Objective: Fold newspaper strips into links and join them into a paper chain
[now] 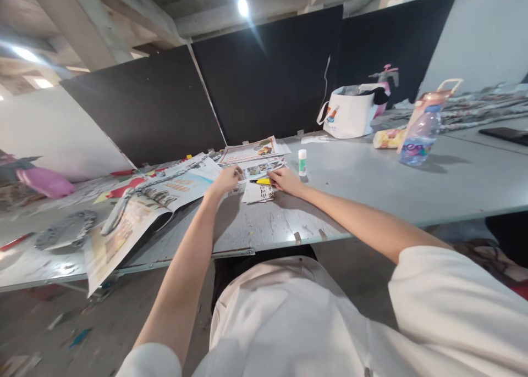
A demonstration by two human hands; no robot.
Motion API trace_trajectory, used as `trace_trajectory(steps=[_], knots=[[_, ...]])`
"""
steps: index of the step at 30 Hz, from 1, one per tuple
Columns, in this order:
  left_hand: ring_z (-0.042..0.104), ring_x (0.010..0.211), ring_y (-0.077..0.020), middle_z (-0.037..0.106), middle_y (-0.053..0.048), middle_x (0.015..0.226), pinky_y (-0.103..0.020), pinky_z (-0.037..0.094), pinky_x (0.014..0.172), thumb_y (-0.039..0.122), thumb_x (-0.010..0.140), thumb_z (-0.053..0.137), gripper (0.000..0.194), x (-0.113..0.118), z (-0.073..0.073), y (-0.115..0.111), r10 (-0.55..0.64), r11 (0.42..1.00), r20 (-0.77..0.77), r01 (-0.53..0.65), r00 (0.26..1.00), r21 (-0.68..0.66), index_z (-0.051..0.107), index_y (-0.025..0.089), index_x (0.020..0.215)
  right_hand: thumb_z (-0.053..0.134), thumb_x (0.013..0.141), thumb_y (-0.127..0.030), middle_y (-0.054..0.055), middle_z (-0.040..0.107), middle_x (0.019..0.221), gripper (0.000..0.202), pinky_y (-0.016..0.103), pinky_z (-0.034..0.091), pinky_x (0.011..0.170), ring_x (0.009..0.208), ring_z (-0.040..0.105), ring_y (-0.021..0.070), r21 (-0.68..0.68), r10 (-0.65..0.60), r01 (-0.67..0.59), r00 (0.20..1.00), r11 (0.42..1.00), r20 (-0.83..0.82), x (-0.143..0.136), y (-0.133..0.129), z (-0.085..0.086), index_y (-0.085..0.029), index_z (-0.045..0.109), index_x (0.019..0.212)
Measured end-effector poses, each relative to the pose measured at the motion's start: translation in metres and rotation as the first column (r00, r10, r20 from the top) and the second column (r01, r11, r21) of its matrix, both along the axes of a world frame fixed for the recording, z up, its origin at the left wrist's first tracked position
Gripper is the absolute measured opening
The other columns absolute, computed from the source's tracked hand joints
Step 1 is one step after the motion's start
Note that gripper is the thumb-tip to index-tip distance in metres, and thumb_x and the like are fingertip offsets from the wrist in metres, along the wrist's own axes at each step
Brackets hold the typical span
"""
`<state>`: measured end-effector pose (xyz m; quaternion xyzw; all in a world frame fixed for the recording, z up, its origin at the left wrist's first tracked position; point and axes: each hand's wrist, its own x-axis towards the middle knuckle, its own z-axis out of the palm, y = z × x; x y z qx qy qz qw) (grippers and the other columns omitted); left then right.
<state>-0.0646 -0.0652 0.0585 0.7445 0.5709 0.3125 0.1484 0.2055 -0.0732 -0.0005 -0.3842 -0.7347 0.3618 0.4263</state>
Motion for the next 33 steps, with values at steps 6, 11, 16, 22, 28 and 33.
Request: trace_trajectory(steps=[6,11,16,22,28,33], knots=[[0.078,0.108,-0.0312,0.083,-0.015,0.116,-0.033,0.055,0.088,0.048,0.097,0.075,0.037,-0.045,0.016,-0.008,0.126,0.938,-0.442,-0.252,0.888,-0.239,0.071,0.021,0.121,0.054,0.108,-0.072,-0.002,0.049,0.047,0.065,0.031,0.031,0.053,0.046,0.043,0.014,0.023,-0.019,0.018,1.0,1.0,0.022,0.0,-0.003,0.003,-0.024,0.057,0.065],[0.079,0.094,-0.0254,0.084,-0.008,0.11,-0.029,0.055,0.08,0.04,0.089,0.083,0.056,-0.029,0.007,-0.007,-0.078,0.898,-0.521,-0.166,0.85,-0.406,0.065,0.023,0.139,0.054,0.109,-0.072,-0.002,0.047,0.046,0.064,0.033,0.032,0.055,0.046,0.043,0.0148,0.011,-0.034,0.033,0.998,0.999,0.045,0.001,-0.001,0.002,-0.025,0.055,0.065],[0.078,0.119,-0.0287,0.081,-0.015,0.133,-0.029,0.056,0.09,0.021,0.094,0.073,0.026,-0.013,-0.007,-0.004,0.011,0.965,-0.594,-0.164,0.805,-0.204,0.076,0.02,0.12,0.055,0.108,-0.074,0.0,0.048,0.047,0.065,0.035,0.032,0.055,0.048,0.045,0.0164,0.003,-0.045,0.045,0.998,0.999,0.036,0.001,0.001,0.0,-0.025,0.056,0.066],[0.077,0.124,-0.0318,0.081,-0.021,0.133,-0.032,0.057,0.098,0.02,0.1,0.061,0.028,-0.003,-0.016,0.0,0.027,0.969,-0.618,-0.171,0.786,-0.176,0.079,0.015,0.122,0.056,0.109,-0.067,0.001,0.048,0.048,0.062,0.036,0.034,0.058,0.049,0.046,0.0176,0.011,-0.052,0.052,0.997,0.999,0.053,0.002,0.005,-0.003,-0.025,0.056,0.064],[0.078,0.122,-0.0323,0.081,-0.023,0.13,-0.033,0.057,0.099,0.011,0.097,0.061,0.029,0.002,-0.023,0.001,0.085,0.973,-0.552,-0.189,0.829,-0.134,0.079,0.016,0.119,0.056,0.109,-0.068,0.001,0.048,0.048,0.062,0.037,0.035,0.057,0.05,0.047,0.0182,0.04,-0.045,0.043,0.997,0.998,0.056,0.001,0.005,-0.004,-0.026,0.056,0.064],[0.078,0.118,-0.0355,0.079,-0.024,0.13,-0.037,0.057,0.095,0.008,0.092,0.065,0.038,-0.002,-0.022,0.001,0.194,0.962,-0.433,-0.257,0.88,-0.091,0.075,0.016,0.127,0.055,0.109,-0.072,0.001,0.049,0.048,0.065,0.037,0.037,0.058,0.05,0.048,0.0184,0.045,-0.037,0.034,0.997,0.998,0.067,0.001,0.004,-0.002,-0.026,0.055,0.062]])
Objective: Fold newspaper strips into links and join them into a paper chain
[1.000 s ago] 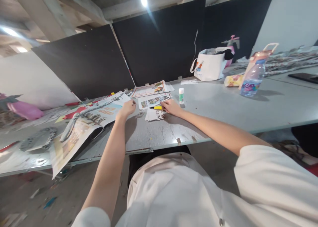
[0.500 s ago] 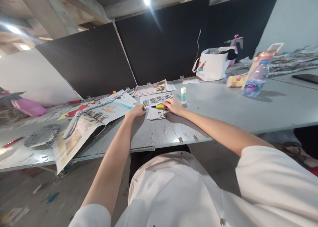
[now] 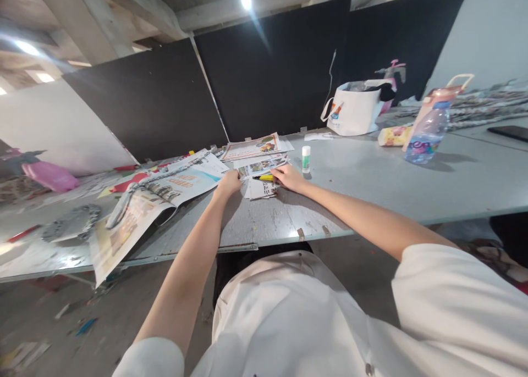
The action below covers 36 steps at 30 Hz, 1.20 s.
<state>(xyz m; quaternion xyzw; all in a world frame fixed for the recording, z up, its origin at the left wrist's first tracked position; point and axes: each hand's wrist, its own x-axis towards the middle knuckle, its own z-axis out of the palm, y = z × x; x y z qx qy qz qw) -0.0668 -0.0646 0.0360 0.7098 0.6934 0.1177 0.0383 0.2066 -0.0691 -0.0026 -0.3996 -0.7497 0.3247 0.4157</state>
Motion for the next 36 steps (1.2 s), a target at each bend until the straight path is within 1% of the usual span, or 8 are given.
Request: trace_trajectory(steps=[5,10,15,20,22,27,33,36], knots=[[0.079,0.114,-0.0323,0.083,-0.019,0.118,-0.039,0.057,0.099,0.01,0.094,0.067,0.029,0.005,0.001,0.006,-0.04,0.99,0.219,0.008,0.975,0.144,0.075,0.018,0.121,0.054,0.107,-0.078,0.0,0.05,0.048,0.068,0.036,0.037,0.058,0.049,0.048,0.0182,-0.001,-0.009,0.009,1.0,1.0,0.008,0.0,-0.002,0.001,-0.026,0.055,0.062],[0.082,0.101,-0.0258,0.087,-0.01,0.105,-0.035,0.06,0.094,0.015,0.097,0.075,0.018,0.032,-0.003,0.007,-0.272,0.949,0.515,0.138,0.813,0.284,0.075,0.021,0.114,0.047,0.109,-0.079,0.001,0.054,0.054,0.068,0.037,0.045,0.067,0.056,0.054,0.0202,0.062,-0.014,0.011,0.999,0.998,0.042,0.0,-0.003,0.003,-0.026,0.053,0.066],[0.083,0.106,-0.0252,0.088,-0.009,0.108,-0.036,0.06,0.102,0.011,0.099,0.071,0.021,0.053,-0.009,-0.001,-0.423,0.902,0.511,0.294,0.748,0.317,0.075,0.021,0.117,0.043,0.112,-0.075,0.01,0.072,0.096,0.064,0.043,0.052,0.101,0.099,0.07,0.028,0.343,-0.053,0.037,0.998,0.938,0.036,-0.004,0.001,0.003,-0.025,0.064,0.079],[0.082,0.119,-0.0275,0.088,-0.01,0.11,-0.041,0.057,0.114,0.005,0.096,0.067,0.046,0.055,-0.011,-0.003,-0.485,0.87,0.432,0.373,0.76,0.321,0.071,0.021,0.139,0.043,0.109,-0.081,0.016,0.071,0.135,0.067,0.048,0.044,0.122,0.137,0.063,0.0343,0.382,-0.087,0.093,0.996,0.92,-0.034,-0.005,0.008,0.0,-0.025,0.068,0.082],[0.083,0.12,-0.0287,0.088,-0.012,0.112,-0.04,0.059,0.112,0.003,0.094,0.066,0.053,0.053,-0.011,-0.002,-0.518,0.854,0.419,0.418,0.746,0.311,0.069,0.019,0.144,0.043,0.108,-0.083,0.017,0.074,0.131,0.068,0.047,0.046,0.119,0.133,0.065,0.0346,0.369,-0.096,0.107,0.994,0.923,-0.047,-0.003,0.007,0.001,-0.025,0.068,0.083],[0.082,0.117,-0.0286,0.087,-0.012,0.114,-0.039,0.061,0.108,0.006,0.093,0.064,0.052,0.051,-0.013,0.0,-0.565,0.823,0.385,0.466,0.73,0.324,0.072,0.019,0.142,0.045,0.107,-0.085,0.01,0.073,0.083,0.07,0.04,0.051,0.084,0.083,0.067,0.0276,0.251,-0.085,0.081,0.996,0.965,0.003,0.001,0.004,0.003,-0.024,0.067,0.081],[0.081,0.101,-0.0261,0.086,-0.01,0.106,-0.038,0.062,0.098,0.024,0.097,0.073,0.015,0.055,-0.016,0.0,-0.583,0.812,0.447,0.475,0.679,0.338,0.081,0.019,0.108,0.046,0.102,-0.09,0.006,0.067,0.072,0.072,0.036,0.048,0.074,0.073,0.062,0.0235,0.157,-0.047,0.06,0.995,0.986,-0.083,0.003,0.008,0.003,-0.024,0.066,0.082],[0.079,0.098,-0.0252,0.085,-0.009,0.102,-0.038,0.062,0.095,0.031,0.096,0.077,0.014,0.059,-0.017,0.0,-0.582,0.813,0.477,0.462,0.658,0.354,0.081,0.018,0.101,0.047,0.101,-0.092,0.004,0.063,0.068,0.072,0.036,0.047,0.072,0.069,0.059,0.0219,0.12,0.002,0.013,0.992,0.993,-0.128,0.005,0.01,0.003,-0.024,0.064,0.083]])
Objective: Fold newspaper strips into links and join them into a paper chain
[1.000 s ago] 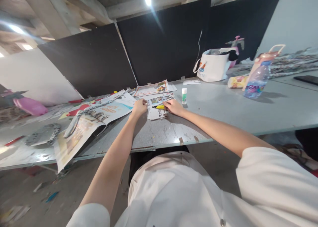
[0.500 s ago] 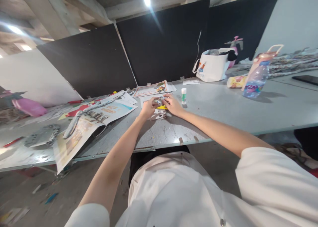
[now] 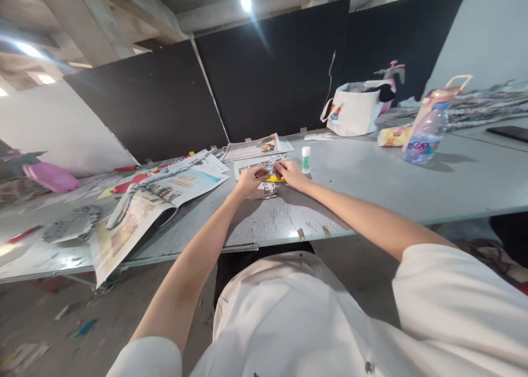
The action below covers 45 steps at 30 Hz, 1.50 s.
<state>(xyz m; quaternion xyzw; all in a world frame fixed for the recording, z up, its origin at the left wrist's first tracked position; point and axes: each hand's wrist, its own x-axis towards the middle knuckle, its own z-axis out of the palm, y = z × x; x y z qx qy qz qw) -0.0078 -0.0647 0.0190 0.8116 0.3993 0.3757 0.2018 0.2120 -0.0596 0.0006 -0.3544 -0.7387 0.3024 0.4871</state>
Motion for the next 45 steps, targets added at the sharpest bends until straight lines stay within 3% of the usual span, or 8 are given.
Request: trace_trajectory(steps=[4,10,19,25,31,34,39,45], knots=[[0.078,0.099,-0.024,0.083,-0.01,0.104,-0.038,0.062,0.096,0.031,0.096,0.08,0.013,0.004,-0.001,-0.003,-0.041,0.998,0.018,0.04,0.999,0.046,0.081,0.018,0.098,0.042,0.101,-0.094,0.003,0.061,0.066,0.073,0.036,0.047,0.071,0.067,0.057,0.0217,0.012,0.016,-0.016,1.0,1.0,0.01,0.0,-0.001,-0.001,-0.026,0.058,0.08],[0.073,0.131,-0.0271,0.076,-0.015,0.142,-0.039,0.062,0.105,0.025,0.095,0.081,0.008,0.005,0.004,-0.008,-0.108,0.985,0.007,0.106,0.994,0.135,0.079,0.019,0.09,0.04,0.102,-0.094,0.003,0.06,0.065,0.072,0.037,0.047,0.071,0.067,0.057,0.0235,0.02,-0.015,0.014,0.999,1.0,0.05,-0.005,-0.001,-0.004,-0.027,0.057,0.083],[0.079,0.103,-0.0231,0.083,-0.008,0.103,-0.037,0.063,0.098,0.036,0.098,0.08,0.017,0.006,0.003,-0.003,0.053,0.997,0.074,-0.056,0.996,0.045,0.075,0.019,0.096,0.043,0.103,-0.088,0.003,0.057,0.068,0.068,0.036,0.041,0.073,0.076,0.056,0.0242,0.105,-0.083,0.071,0.99,0.992,0.117,-0.006,-0.004,0.0,-0.026,0.054,0.077],[0.069,0.138,-0.0295,0.069,-0.017,0.152,-0.04,0.063,0.103,0.028,0.097,0.081,0.013,0.005,0.003,-0.004,0.077,0.985,0.061,-0.086,0.995,0.151,0.074,0.02,0.09,0.044,0.107,-0.077,0.002,0.057,0.066,0.062,0.036,0.039,0.073,0.074,0.055,0.0234,0.097,-0.083,0.068,0.984,0.993,0.159,-0.006,-0.008,0.002,-0.026,0.054,0.074],[0.055,0.155,-0.0329,0.06,-0.015,0.163,-0.052,0.046,0.131,0.017,0.098,0.072,0.016,0.003,0.007,-0.014,0.043,0.95,-0.134,0.001,0.99,0.313,0.07,0.021,0.083,0.047,0.107,-0.076,0.003,0.062,0.07,0.062,0.035,0.038,0.07,0.073,0.056,0.0224,0.092,-0.116,0.102,0.98,0.991,0.161,-0.004,-0.004,-0.001,-0.024,0.059,0.073],[0.057,0.152,-0.0323,0.065,-0.016,0.157,-0.05,0.047,0.129,0.014,0.097,0.07,0.016,0.004,0.009,-0.017,0.04,0.939,-0.159,0.017,0.986,0.343,0.068,0.021,0.082,0.048,0.106,-0.076,0.003,0.062,0.068,0.064,0.035,0.037,0.068,0.071,0.055,0.0218,0.09,-0.114,0.099,0.977,0.991,0.179,-0.003,-0.002,-0.003,-0.024,0.058,0.07],[0.068,0.124,-0.0296,0.076,-0.014,0.117,-0.044,0.054,0.112,0.011,0.097,0.068,0.015,0.005,0.012,-0.016,0.094,0.948,-0.177,-0.034,0.98,0.316,0.066,0.022,0.086,0.046,0.106,-0.079,0.003,0.061,0.066,0.066,0.037,0.037,0.07,0.072,0.056,0.0231,0.095,-0.146,0.13,0.973,0.987,0.179,-0.004,-0.003,-0.003,-0.024,0.062,0.072],[0.068,0.115,-0.0294,0.076,-0.011,0.105,-0.041,0.054,0.105,0.013,0.098,0.066,0.012,0.005,0.014,-0.019,0.1,0.948,-0.218,-0.026,0.971,0.316,0.067,0.022,0.091,0.039,0.105,-0.089,0.005,0.063,0.078,0.069,0.038,0.045,0.073,0.074,0.059,0.0238,0.135,-0.223,0.224,0.975,0.965,-0.027,-0.005,-0.011,0.002,-0.026,0.059,0.087]])
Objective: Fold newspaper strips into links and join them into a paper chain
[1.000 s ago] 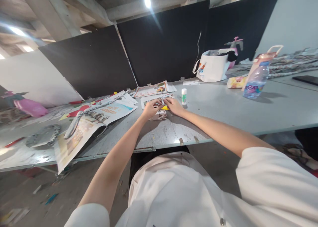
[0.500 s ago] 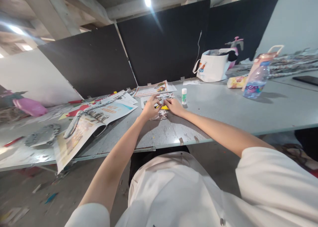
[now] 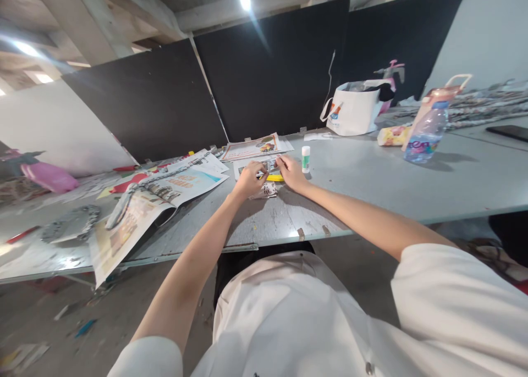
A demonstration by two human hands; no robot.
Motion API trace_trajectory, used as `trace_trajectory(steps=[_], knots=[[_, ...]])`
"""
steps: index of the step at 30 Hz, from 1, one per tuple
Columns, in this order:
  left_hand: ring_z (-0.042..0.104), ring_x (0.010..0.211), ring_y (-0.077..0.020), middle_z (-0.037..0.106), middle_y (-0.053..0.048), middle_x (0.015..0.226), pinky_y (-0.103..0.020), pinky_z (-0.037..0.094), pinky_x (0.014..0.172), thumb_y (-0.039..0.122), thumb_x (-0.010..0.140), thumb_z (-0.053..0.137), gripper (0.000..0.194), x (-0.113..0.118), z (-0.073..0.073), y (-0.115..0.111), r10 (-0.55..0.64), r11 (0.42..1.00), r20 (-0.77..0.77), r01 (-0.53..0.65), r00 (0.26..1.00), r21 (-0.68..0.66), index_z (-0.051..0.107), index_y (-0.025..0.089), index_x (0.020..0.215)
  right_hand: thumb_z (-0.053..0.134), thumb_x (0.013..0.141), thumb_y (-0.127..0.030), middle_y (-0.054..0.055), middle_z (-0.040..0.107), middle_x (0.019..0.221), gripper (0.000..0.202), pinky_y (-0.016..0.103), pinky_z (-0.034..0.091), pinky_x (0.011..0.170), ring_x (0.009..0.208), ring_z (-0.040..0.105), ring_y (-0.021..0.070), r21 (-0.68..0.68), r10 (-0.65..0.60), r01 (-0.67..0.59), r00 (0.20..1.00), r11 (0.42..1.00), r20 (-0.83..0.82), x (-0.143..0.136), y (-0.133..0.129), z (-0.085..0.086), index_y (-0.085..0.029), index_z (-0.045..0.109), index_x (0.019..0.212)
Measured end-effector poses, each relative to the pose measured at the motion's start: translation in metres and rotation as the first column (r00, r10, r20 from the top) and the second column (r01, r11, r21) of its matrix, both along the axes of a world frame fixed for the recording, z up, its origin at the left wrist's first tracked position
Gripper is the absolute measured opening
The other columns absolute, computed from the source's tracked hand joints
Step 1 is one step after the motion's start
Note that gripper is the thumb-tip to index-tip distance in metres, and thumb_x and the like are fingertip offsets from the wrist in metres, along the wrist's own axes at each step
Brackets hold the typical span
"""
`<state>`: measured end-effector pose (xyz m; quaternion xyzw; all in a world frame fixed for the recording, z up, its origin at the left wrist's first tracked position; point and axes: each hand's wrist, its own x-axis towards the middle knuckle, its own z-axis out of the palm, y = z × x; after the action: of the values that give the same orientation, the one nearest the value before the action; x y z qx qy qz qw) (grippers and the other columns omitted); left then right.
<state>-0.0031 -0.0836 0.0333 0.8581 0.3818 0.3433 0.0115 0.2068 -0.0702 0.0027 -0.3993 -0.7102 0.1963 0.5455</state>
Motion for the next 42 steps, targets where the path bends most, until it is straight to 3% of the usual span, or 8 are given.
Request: trace_trajectory(steps=[4,10,16,23,32,38,42], knots=[[0.068,0.116,-0.029,0.077,-0.011,0.107,-0.04,0.054,0.107,0.014,0.099,0.064,0.011,0.0,0.0,-0.002,-0.015,1.0,-0.022,0.015,1.0,-0.02,0.069,0.022,0.093,0.041,0.104,-0.092,0.006,0.068,0.093,0.068,0.038,0.051,0.073,0.068,0.061,0.0208,0.007,0.089,-0.088,0.991,0.996,-0.1,-0.003,-0.01,0.006,-0.027,0.062,0.099],[0.072,0.11,-0.0279,0.078,-0.013,0.11,-0.038,0.056,0.103,0.018,0.102,0.066,0.009,-0.002,-0.002,-0.001,-0.033,0.999,-0.025,0.032,0.999,-0.036,0.074,0.019,0.098,0.042,0.104,-0.092,0.003,0.068,0.069,0.069,0.038,0.055,0.074,0.069,0.069,0.0251,-0.024,0.145,-0.145,0.989,0.989,-0.01,-0.004,-0.016,0.006,-0.027,0.064,0.099],[0.074,0.1,-0.024,0.079,-0.01,0.103,-0.036,0.057,0.099,0.019,0.104,0.066,0.009,-0.002,-0.007,0.003,-0.112,0.994,0.023,0.112,0.993,0.008,0.074,0.02,0.099,0.044,0.104,-0.092,0.0,0.069,0.059,0.064,0.041,0.058,0.066,0.059,0.073,0.0281,-0.048,0.165,-0.165,0.986,0.985,-0.016,-0.002,-0.013,0.001,-0.031,0.059,0.095],[0.073,0.091,-0.0203,0.079,-0.009,0.102,-0.031,0.054,0.089,0.024,0.106,0.063,0.01,0.0,-0.011,0.004,-0.205,0.978,0.111,0.208,0.973,-0.018,0.071,0.019,0.1,0.04,0.109,-0.086,-0.002,0.067,0.055,0.059,0.045,0.057,0.075,0.058,0.072,0.0286,-0.022,0.171,-0.17,0.983,0.985,0.068,-0.002,-0.01,-0.001,-0.031,0.055,0.093],[0.072,0.08,-0.0201,0.082,-0.008,0.099,-0.03,0.054,0.083,0.023,0.103,0.066,0.018,0.001,-0.01,0.005,-0.099,0.983,0.125,0.117,0.987,-0.145,0.077,0.019,0.117,0.038,0.106,-0.091,-0.002,0.065,0.053,0.063,0.044,0.055,0.07,0.055,0.072,0.0293,-0.046,0.142,-0.138,0.985,0.989,0.094,-0.002,-0.012,0.001,-0.031,0.052,0.092],[0.08,0.096,-0.0233,0.084,-0.011,0.108,-0.033,0.057,0.09,0.024,0.104,0.064,0.01,0.0,-0.008,0.003,-0.142,0.971,0.195,0.175,0.971,-0.163,0.073,0.02,0.108,0.038,0.108,-0.088,-0.002,0.065,0.053,0.062,0.043,0.055,0.069,0.056,0.073,0.0293,-0.045,0.103,-0.099,0.99,0.994,0.099,-0.001,-0.013,0.003,-0.031,0.051,0.092],[0.081,0.099,-0.0218,0.085,-0.011,0.111,-0.032,0.059,0.093,0.024,0.106,0.063,0.012,0.0,-0.009,0.002,-0.171,0.959,0.215,0.212,0.962,-0.188,0.069,0.02,0.116,0.038,0.11,-0.084,-0.003,0.065,0.053,0.058,0.042,0.056,0.068,0.054,0.071,0.0285,-0.051,0.104,-0.1,0.99,0.994,0.098,-0.001,-0.012,0.002,-0.031,0.054,0.096]])
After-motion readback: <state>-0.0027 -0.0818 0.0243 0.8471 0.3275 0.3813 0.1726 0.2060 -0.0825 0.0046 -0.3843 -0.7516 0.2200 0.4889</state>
